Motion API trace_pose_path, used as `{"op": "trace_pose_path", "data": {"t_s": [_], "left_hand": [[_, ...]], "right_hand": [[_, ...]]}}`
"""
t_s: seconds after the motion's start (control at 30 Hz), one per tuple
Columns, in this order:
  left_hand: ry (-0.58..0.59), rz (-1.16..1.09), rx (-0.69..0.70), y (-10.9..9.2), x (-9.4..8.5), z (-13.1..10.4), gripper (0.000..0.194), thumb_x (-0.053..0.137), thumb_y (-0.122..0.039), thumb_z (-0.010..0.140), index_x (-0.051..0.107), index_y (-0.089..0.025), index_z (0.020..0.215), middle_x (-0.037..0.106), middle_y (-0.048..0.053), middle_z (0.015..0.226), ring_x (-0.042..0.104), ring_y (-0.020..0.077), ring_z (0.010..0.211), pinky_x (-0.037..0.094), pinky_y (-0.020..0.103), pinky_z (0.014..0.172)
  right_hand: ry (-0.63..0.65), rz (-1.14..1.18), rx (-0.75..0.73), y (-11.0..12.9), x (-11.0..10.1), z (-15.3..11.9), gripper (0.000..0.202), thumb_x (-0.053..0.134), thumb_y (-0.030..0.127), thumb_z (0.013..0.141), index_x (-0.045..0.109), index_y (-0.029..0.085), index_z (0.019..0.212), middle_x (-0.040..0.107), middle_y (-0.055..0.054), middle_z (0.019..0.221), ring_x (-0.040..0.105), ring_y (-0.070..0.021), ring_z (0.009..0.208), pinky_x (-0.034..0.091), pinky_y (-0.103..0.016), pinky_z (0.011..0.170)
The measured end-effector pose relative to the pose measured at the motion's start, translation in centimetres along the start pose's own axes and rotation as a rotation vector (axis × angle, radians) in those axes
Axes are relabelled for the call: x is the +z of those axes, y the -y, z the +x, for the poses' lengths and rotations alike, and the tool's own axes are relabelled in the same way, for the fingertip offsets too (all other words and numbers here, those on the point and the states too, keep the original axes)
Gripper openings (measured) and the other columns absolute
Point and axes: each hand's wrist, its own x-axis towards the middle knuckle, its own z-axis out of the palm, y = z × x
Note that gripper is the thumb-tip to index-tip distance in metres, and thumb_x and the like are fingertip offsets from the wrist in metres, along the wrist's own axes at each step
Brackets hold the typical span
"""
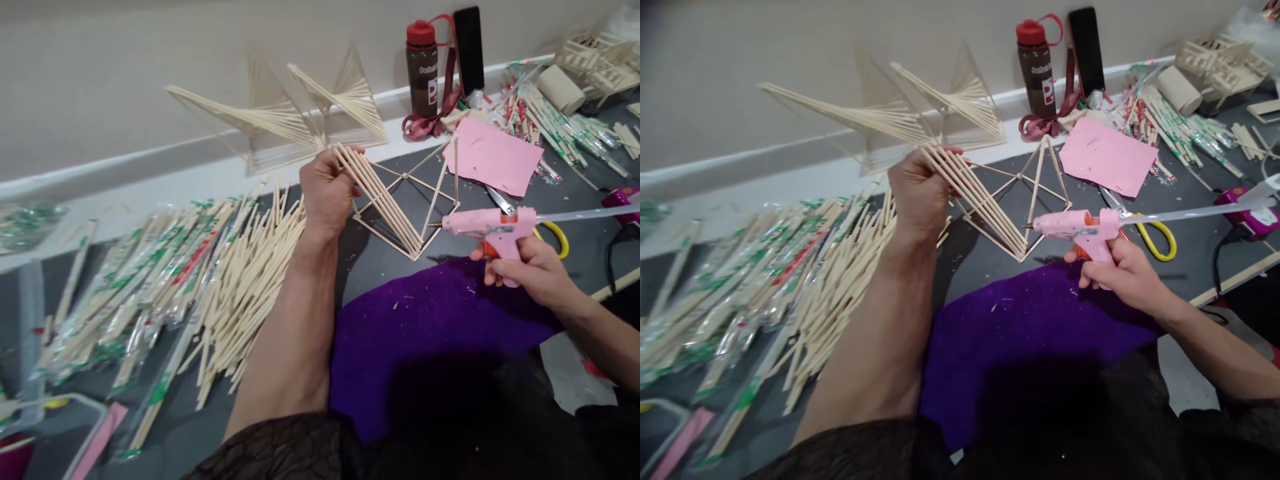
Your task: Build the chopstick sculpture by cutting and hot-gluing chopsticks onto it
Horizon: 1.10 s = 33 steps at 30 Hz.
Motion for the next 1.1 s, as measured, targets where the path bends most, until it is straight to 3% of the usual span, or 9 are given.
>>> {"op": "trace_pose_path", "data": {"t_s": [0.1,0.23,0.3,0.4,0.5,0.83,1.1], "left_hand": [[0.003,-0.006,-0.011,0.2,0.0,0.1,0.016,0.066,-0.016,0.074,0.071,-0.022,0.088,0.068,-0.007,0.066,0.055,0.0074,0.051,0.041,0.023,0.043],[0.008,0.018,-0.033,0.2,0.1,0.2,0.018,0.064,-0.012,0.075,0.07,-0.022,0.089,0.067,-0.007,0.065,0.052,0.0067,0.051,0.041,0.022,0.045],[0.013,0.014,-0.029,0.1,0.1,0.2,0.019,0.063,-0.01,0.075,0.071,-0.023,0.088,0.067,-0.006,0.067,0.053,0.0071,0.051,0.041,0.021,0.045],[0.018,0.02,-0.021,0.3,0.0,0.2,0.017,0.066,-0.014,0.076,0.071,-0.024,0.087,0.068,-0.005,0.072,0.062,0.0101,0.058,0.045,0.02,0.047],[0.018,0.047,-0.022,0.6,-0.2,0.2,0.016,0.068,-0.018,0.076,0.071,-0.026,0.09,0.067,-0.004,0.074,0.068,0.0137,0.068,0.051,0.022,0.053],[0.081,0.1,0.029,0.2,-0.9,0.3,0.014,0.069,-0.022,0.076,0.073,-0.025,0.089,0.07,-0.002,0.075,0.063,0.0109,0.063,0.053,0.02,0.054],[0.135,0.084,0.036,0.5,-1.2,0.1,0.023,0.067,-0.021,0.078,0.072,-0.025,0.1,0.074,0.0,0.084,0.064,0.011,0.064,0.052,0.021,0.054]], "right_hand": [[0.026,-0.172,-0.084,-0.8,0.5,-0.3,0.012,0.06,0.029,0.085,0.068,0.02,0.085,0.074,-0.006,0.089,0.062,-0.0124,0.058,0.05,-0.027,0.054],[0.019,-0.375,-0.172,-1.4,0.6,-0.3,0.022,0.058,0.032,0.088,0.067,0.021,0.072,0.075,-0.007,0.092,0.067,-0.0172,0.072,0.054,-0.033,0.07],[0.0,-0.419,-0.173,-1.5,0.6,-0.2,0.025,0.057,0.033,0.088,0.066,0.021,0.067,0.075,-0.007,0.094,0.067,-0.0181,0.073,0.054,-0.034,0.07],[-0.002,-0.397,-0.146,-1.5,0.7,-0.1,0.026,0.057,0.034,0.087,0.065,0.021,0.065,0.075,-0.007,0.093,0.065,-0.0169,0.067,0.053,-0.031,0.062],[-0.007,-0.391,-0.143,-1.6,0.8,-0.1,0.026,0.057,0.034,0.087,0.065,0.021,0.065,0.075,-0.007,0.093,0.065,-0.0169,0.069,0.053,-0.032,0.064],[0.003,-0.393,-0.138,-2.0,0.7,-0.4,0.023,0.057,0.036,0.088,0.07,0.02,0.078,0.074,-0.007,0.09,0.065,-0.0162,0.069,0.052,-0.031,0.065],[0.019,-0.447,-0.134,-2.5,0.7,-0.6,0.032,0.055,0.04,0.09,0.069,0.02,0.07,0.074,-0.008,0.096,0.067,-0.0182,0.077,0.052,-0.034,0.074]]}}
